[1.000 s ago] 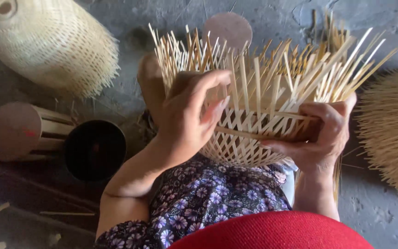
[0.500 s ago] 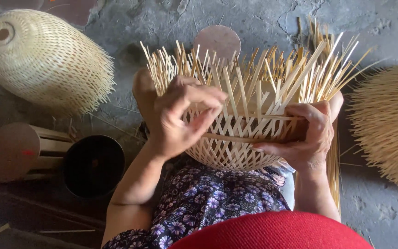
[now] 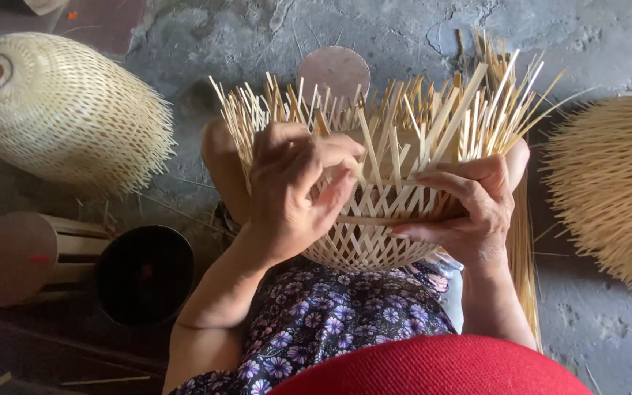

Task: The person weaves a bamboo basket by hand, interlacing thin strips through the vertical frame and wrapping a long strip around the circumference. They apply glue from a small bottle to secure the structure and continue weaving additional strips into the basket.

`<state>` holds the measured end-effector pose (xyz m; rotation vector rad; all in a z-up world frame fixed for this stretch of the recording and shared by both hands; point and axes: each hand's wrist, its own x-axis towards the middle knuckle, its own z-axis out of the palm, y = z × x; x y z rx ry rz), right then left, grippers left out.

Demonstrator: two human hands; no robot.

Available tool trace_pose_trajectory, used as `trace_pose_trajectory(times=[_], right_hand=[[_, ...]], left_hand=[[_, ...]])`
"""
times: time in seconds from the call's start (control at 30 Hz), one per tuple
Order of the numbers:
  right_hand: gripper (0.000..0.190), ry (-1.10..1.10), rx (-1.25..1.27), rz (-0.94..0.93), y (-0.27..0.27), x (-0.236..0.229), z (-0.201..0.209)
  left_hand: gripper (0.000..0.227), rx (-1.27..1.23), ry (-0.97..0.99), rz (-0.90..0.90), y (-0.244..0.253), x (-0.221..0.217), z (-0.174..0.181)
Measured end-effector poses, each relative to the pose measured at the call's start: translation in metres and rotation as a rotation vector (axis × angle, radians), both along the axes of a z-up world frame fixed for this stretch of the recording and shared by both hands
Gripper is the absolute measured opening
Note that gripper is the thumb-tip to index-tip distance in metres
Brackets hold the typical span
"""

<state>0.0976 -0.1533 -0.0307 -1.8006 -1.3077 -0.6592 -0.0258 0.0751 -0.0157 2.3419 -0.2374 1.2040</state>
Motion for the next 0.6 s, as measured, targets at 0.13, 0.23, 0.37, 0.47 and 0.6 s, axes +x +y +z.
trace_pose_trajectory(times=[0.13, 0.23, 0.37, 0.47, 0.6], right_hand=[[0.073, 0.131, 0.012, 0.020, 0.003, -0.005, 0.002], [0.071, 0.255, 0.041, 0.068, 0.004, -0.007, 0.002], [0.072, 0.135, 0.016, -0.004, 0.002, -0.008, 0.005], [0.073, 0.123, 0.005, 0.019, 0.001, -0.005, 0.002], [0.074, 0.095, 0.006, 0.040, 0.001, 0.000, -0.001]], left_hand=[[0.019, -0.278, -0.003, -0.341, 0.008, 0.004, 0.009], [0.019, -0.267, 0.003, -0.418, 0.014, 0.006, 0.014], [0.022, -0.078, -0.118, -0.158, 0.007, 0.002, 0.009], [0.023, -0.158, -0.064, -0.202, 0.011, 0.001, 0.008], [0.038, -0.183, -0.029, -0.318, 0.014, -0.002, 0.005]])
